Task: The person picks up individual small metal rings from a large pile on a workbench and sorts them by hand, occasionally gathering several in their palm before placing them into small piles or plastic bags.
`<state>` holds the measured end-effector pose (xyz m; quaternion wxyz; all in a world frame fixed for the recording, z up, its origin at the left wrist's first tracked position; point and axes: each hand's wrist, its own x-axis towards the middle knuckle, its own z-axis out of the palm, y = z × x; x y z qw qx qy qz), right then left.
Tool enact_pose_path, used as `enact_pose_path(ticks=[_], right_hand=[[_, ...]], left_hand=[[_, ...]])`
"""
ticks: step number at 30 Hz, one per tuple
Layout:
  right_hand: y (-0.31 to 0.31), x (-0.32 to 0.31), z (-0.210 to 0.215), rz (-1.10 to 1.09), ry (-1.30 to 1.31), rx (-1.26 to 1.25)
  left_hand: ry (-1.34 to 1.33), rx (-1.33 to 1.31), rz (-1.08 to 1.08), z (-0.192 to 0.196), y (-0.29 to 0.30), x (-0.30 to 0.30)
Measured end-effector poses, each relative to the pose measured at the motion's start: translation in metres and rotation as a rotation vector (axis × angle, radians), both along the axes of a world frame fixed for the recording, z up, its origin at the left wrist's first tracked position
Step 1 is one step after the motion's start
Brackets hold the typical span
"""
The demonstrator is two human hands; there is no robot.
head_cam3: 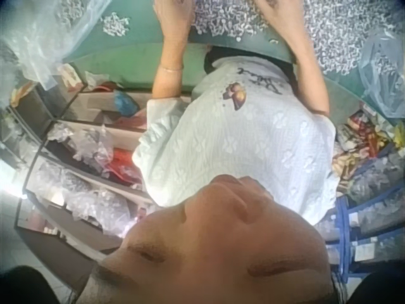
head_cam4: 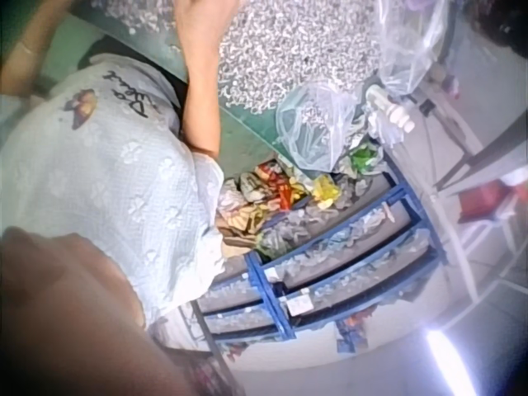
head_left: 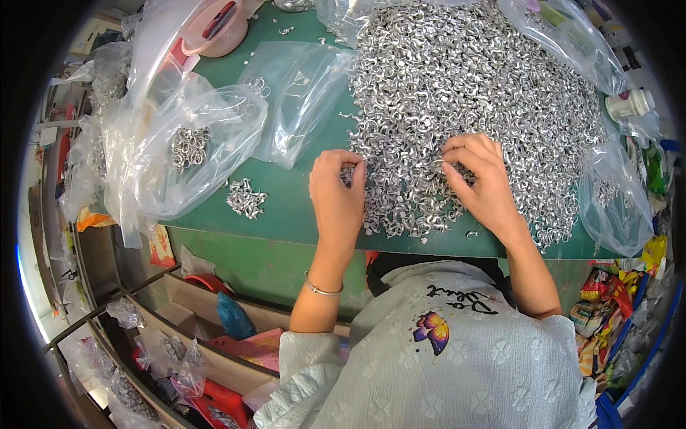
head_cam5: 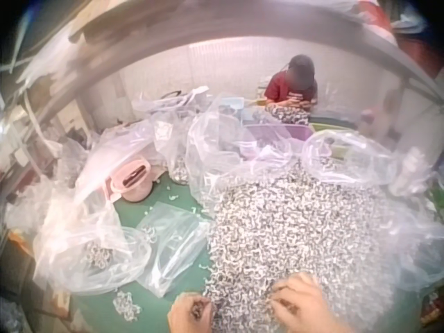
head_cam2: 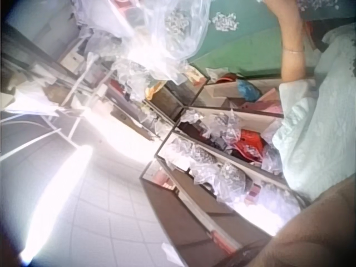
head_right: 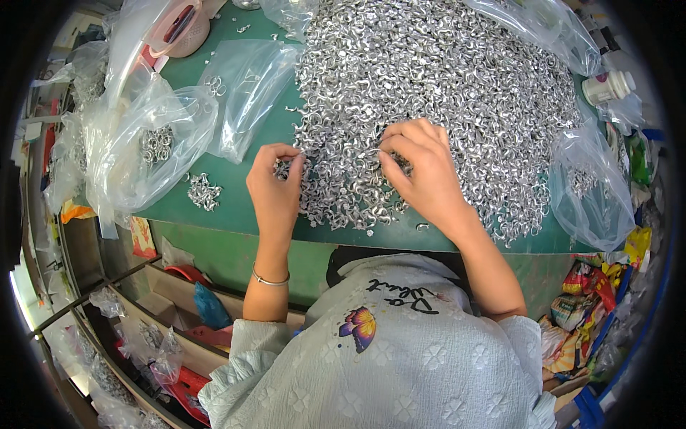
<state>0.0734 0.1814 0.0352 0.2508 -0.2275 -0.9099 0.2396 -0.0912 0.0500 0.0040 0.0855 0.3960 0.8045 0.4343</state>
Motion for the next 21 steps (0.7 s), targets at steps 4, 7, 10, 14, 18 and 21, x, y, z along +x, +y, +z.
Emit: enact_pose_path(ticks=[4, 7, 10, 14, 18, 21], right_hand=[[-0.006, 0.001, -0.005, 0.007, 0.076, -0.595], [-0.012, -0.001, -0.004, 0.049, 0.121, -0.975], [-0.018, -0.009, -0.002, 0.075, 0.284, -1.386], [-0.019, -0.013, -0.001, 0.063, 0.334, -1.703], [-0.022, -0.009, -0.003, 0.069, 0.243, -1.586], [-0.026, -0.012, 0.001, 0.036, 0.198, -1.493]], left_hand=[[-0.671, 0.143, 0.007, 0.005, -0.001, -0.001], [-1.108, 0.290, -0.087, 0.012, -0.001, 0.002], [-1.249, 0.302, -0.110, 0.014, -0.004, 0.007], [-1.205, 0.286, -0.072, 0.013, -0.005, 0.014], [-1.145, 0.259, -0.092, 0.010, -0.008, 0.023], [-1.031, 0.278, -0.038, 0.012, -0.003, 0.034]])
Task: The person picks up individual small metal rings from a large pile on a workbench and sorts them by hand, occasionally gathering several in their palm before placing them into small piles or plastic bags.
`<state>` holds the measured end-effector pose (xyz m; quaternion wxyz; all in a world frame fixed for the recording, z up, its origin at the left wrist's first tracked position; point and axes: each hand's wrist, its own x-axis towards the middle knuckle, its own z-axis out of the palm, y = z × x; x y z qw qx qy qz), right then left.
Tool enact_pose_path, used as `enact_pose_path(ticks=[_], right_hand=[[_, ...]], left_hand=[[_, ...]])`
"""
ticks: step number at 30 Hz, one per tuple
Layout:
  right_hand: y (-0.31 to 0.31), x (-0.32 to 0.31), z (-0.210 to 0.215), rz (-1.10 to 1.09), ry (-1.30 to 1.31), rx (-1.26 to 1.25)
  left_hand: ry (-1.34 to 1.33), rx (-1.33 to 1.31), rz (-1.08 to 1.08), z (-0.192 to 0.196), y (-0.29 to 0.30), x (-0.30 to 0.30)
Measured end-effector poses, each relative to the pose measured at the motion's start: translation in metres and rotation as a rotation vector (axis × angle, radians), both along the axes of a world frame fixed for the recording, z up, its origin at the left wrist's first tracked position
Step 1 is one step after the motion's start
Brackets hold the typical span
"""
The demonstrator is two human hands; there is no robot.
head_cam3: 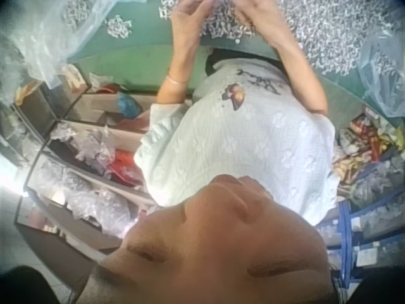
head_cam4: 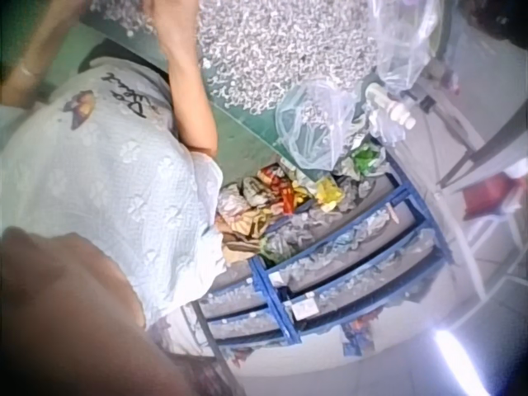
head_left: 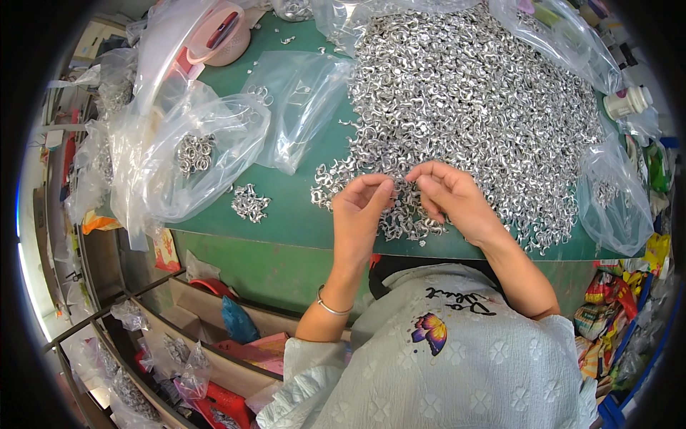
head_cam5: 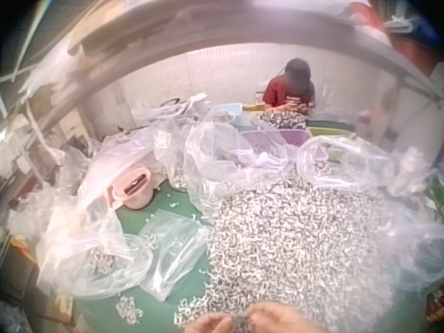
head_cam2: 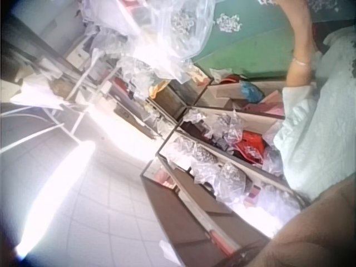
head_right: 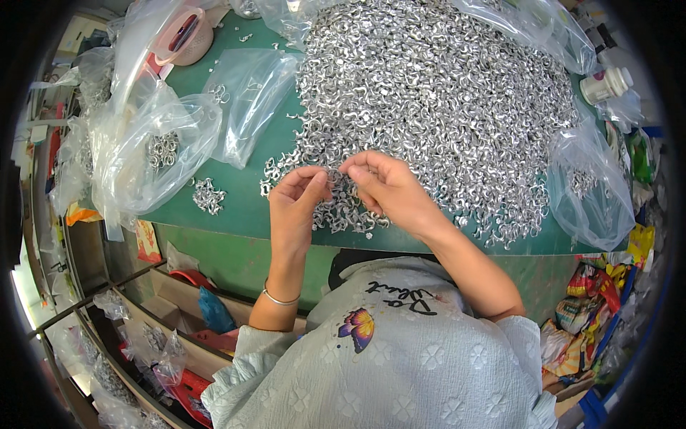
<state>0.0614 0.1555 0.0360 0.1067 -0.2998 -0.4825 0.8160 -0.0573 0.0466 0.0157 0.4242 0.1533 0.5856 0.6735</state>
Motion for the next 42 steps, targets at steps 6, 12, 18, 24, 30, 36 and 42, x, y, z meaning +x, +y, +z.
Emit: enact_pose_path(ticks=[6, 12, 18, 24, 30, 36, 42], right_hand=[[-0.001, 0.000, -0.010, -0.066, -0.137, 0.531], [0.015, 0.011, -0.006, -0.132, -0.129, 0.507], [0.044, 0.052, 0.011, -0.242, -0.206, 0.569], [0.116, 0.135, 0.034, -0.739, -0.358, 0.916], [0.232, 0.152, 0.070, -1.050, -0.676, 1.528], [0.290, 0.151, 0.058, -0.993, -0.803, 1.407], [0.177, 0.108, 0.059, -0.616, -0.239, 0.807]], left_hand=[[0.078, 0.043, -0.020, 0.004, 0.003, 0.005], [0.633, -0.086, 0.012, 0.000, 0.009, -0.009], [1.230, -0.203, -0.135, -0.008, 0.030, -0.018], [1.344, -0.280, -0.246, -0.011, 0.026, -0.016], [1.310, -0.265, -0.222, -0.012, 0.030, -0.009], [1.297, -0.239, -0.229, -0.010, 0.034, -0.004], [1.226, -0.282, -0.228, -0.007, 0.016, -0.007]])
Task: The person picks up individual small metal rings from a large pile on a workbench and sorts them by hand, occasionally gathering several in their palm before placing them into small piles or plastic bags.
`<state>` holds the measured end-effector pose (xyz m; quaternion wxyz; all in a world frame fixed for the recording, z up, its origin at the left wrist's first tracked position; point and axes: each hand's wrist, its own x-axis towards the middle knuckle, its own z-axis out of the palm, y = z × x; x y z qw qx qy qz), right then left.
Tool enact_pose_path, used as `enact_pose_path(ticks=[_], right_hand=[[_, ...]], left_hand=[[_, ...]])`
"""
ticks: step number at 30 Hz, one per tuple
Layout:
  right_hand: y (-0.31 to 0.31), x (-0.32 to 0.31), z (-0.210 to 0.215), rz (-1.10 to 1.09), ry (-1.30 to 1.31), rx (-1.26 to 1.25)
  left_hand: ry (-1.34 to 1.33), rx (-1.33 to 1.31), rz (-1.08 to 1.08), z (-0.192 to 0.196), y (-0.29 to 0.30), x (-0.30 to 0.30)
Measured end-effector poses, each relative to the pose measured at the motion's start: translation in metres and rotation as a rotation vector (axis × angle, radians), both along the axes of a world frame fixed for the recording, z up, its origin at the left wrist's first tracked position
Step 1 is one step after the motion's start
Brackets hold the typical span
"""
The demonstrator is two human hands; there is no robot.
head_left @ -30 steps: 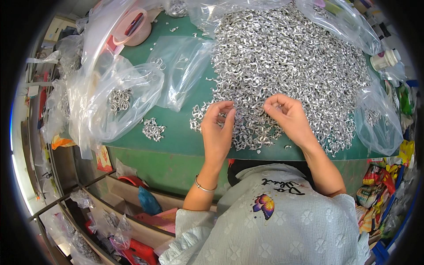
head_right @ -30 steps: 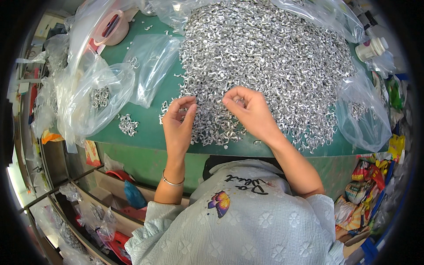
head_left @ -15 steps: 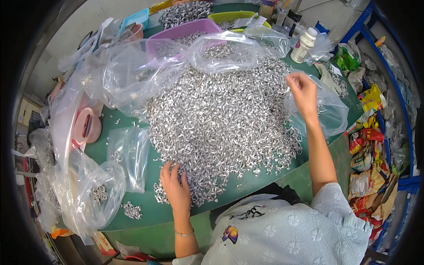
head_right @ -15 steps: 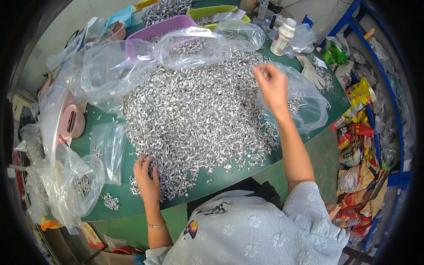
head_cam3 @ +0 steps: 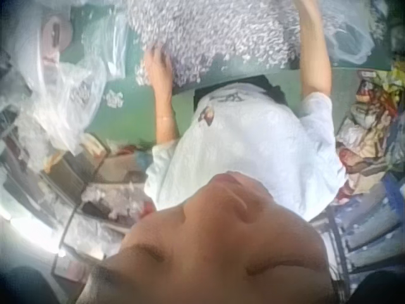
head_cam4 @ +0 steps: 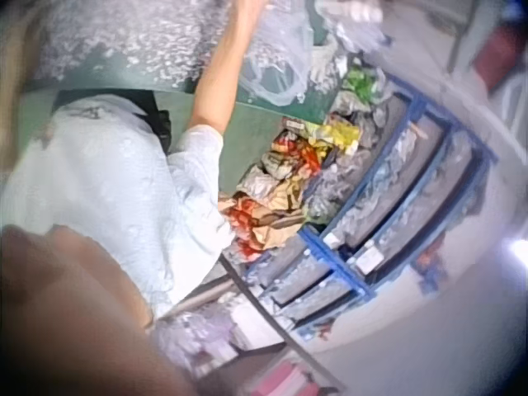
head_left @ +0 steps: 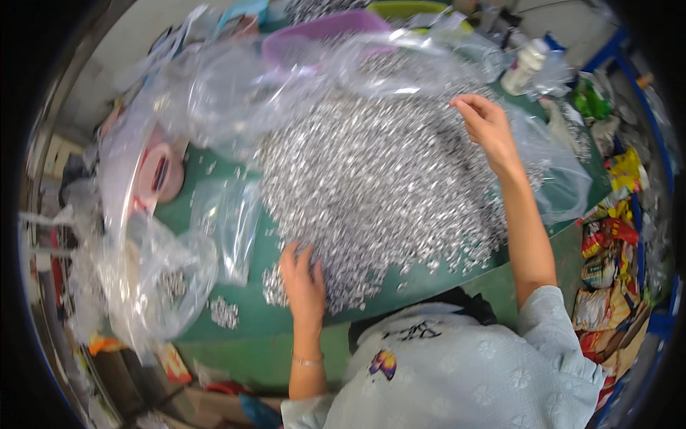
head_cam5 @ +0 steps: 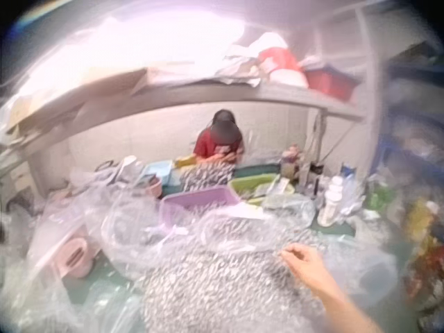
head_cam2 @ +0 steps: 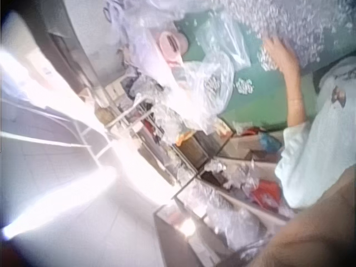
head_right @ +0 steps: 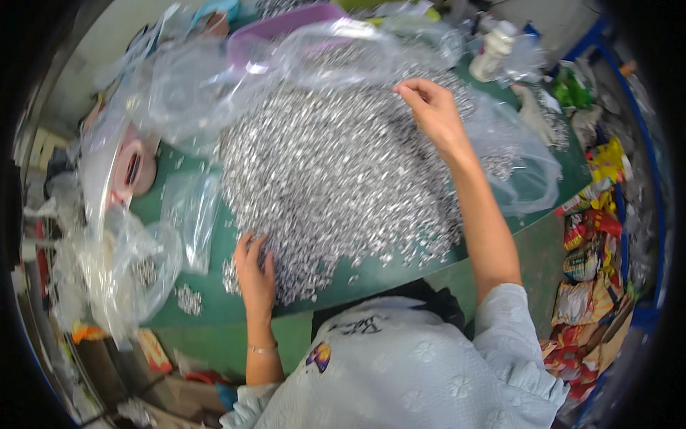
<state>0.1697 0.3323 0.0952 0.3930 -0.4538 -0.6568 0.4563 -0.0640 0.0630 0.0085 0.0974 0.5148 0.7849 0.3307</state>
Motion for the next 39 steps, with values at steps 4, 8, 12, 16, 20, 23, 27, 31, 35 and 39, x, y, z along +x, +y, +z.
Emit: enact_pose_path(ticks=[4, 8, 12, 16, 20, 23, 27, 31, 35, 39], right_hand=[[-0.068, -0.011, -0.010, 0.265, -0.019, -0.332], [-0.110, -0.032, -0.036, 0.546, -0.129, -0.401], [-0.135, -0.047, -0.057, 0.600, -0.224, -0.200], [-0.142, -0.063, -0.042, 0.612, -0.457, -0.131], [-0.145, -0.088, -0.050, 0.663, -0.403, 0.082], [-0.144, -0.099, -0.060, 0.620, -0.377, 0.172], [-0.142, -0.105, -0.071, 0.625, -0.376, 0.308], [-0.146, -0.117, -0.082, 0.684, -0.472, 0.514], [-0.142, -0.113, -0.078, 0.625, -0.563, 0.510], [-0.144, -0.113, -0.076, 0.695, -0.507, 0.571]], left_hand=[[0.119, 0.055, -0.126, -0.005, 0.003, 0.017], [0.117, 0.023, -0.196, -0.004, -0.014, 0.037], [-0.039, 0.063, -0.262, 0.005, -0.021, 0.040], [-0.122, 0.227, -0.039, 0.002, -0.018, 0.019], [0.088, 0.157, 0.125, -0.004, 0.006, -0.013], [0.120, 0.093, 0.091, -0.002, 0.015, -0.020], [0.071, 0.091, 0.061, -0.004, 0.017, -0.026], [-0.404, 0.160, 0.148, -0.004, 0.011, -0.029], [-0.867, 0.281, 0.244, -0.004, 0.006, -0.038], [-0.527, 0.146, 0.186, -0.008, 0.012, -0.051]])
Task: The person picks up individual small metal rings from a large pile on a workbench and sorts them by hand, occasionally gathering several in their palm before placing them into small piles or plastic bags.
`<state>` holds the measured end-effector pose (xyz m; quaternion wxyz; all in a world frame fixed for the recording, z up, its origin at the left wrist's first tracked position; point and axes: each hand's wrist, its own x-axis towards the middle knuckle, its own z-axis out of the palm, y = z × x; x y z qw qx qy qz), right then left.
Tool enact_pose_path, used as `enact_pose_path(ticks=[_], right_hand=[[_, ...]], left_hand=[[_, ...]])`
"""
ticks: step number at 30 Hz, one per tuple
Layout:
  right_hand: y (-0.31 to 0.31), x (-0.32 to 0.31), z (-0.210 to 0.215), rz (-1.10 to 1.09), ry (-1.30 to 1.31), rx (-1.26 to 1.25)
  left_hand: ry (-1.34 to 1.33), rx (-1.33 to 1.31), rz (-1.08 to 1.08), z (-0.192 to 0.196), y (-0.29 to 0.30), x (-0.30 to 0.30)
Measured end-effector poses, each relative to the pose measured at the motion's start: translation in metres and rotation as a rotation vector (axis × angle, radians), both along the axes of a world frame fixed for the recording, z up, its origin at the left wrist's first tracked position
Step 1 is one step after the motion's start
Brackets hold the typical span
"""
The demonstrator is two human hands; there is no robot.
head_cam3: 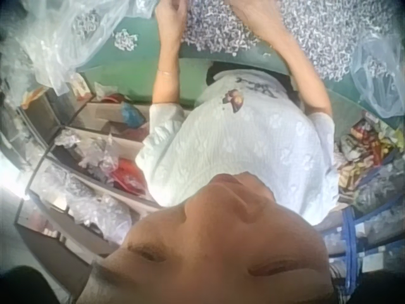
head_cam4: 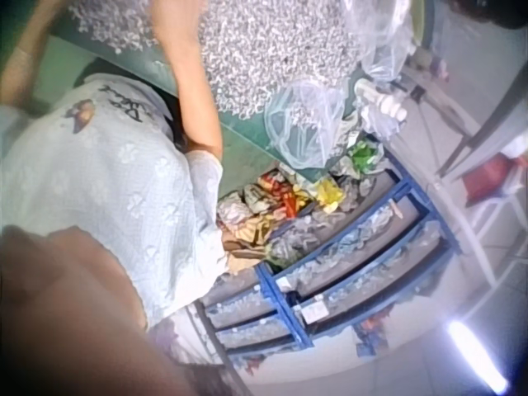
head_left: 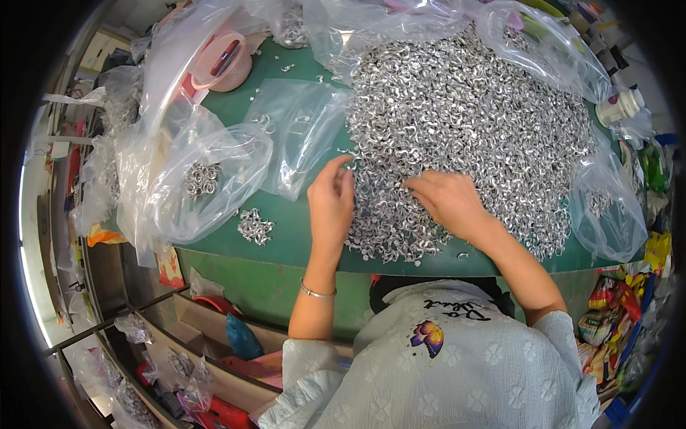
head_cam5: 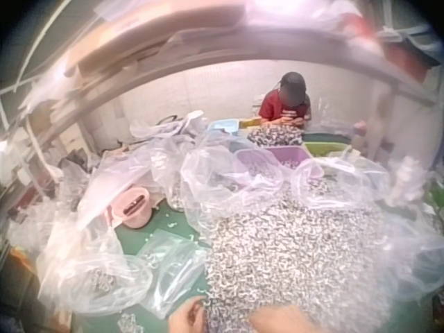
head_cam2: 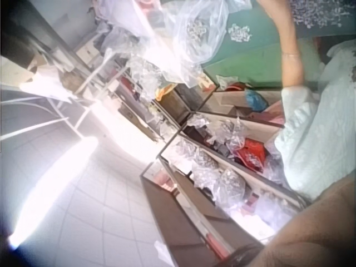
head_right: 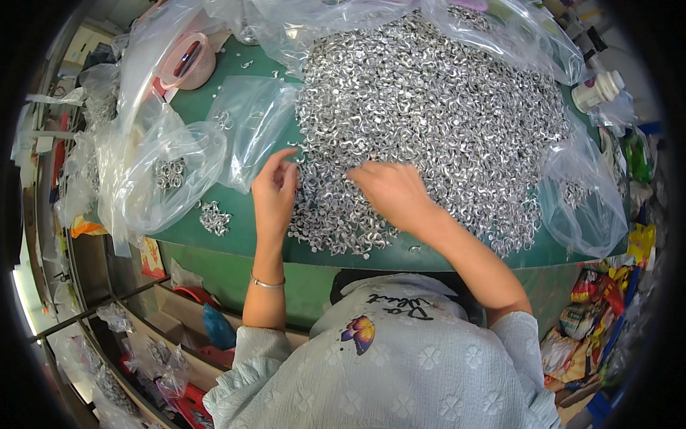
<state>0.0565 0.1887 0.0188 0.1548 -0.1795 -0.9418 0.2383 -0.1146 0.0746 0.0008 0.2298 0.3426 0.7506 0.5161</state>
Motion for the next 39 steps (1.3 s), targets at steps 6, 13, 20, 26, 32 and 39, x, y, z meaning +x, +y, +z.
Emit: enact_pose_path(ticks=[6, 13, 20, 26, 32, 39], right_hand=[[0.004, -0.001, -0.007, 0.017, -0.071, 0.133], [0.010, 0.017, 0.010, -0.187, 0.114, 0.058], [0.010, 0.027, 0.016, -0.289, -0.002, -0.173], [0.009, 0.033, 0.012, -0.301, 0.127, -0.056], [0.010, 0.037, 0.021, -0.338, 0.057, -0.528], [-0.008, 0.031, 0.025, -0.258, 0.264, -0.989]], left_hand=[[0.522, -0.168, -0.125, 0.002, 0.025, -0.004], [0.506, -0.095, -0.103, -0.008, 0.025, -0.009], [0.101, 0.024, 0.032, 0.005, 0.018, -0.002], [-0.651, 0.177, -0.107, 0.016, 0.004, 0.016], [-0.938, 0.147, -0.181, 0.018, 0.000, 0.042], [-1.021, 0.116, -0.304, 0.017, 0.000, 0.059]])
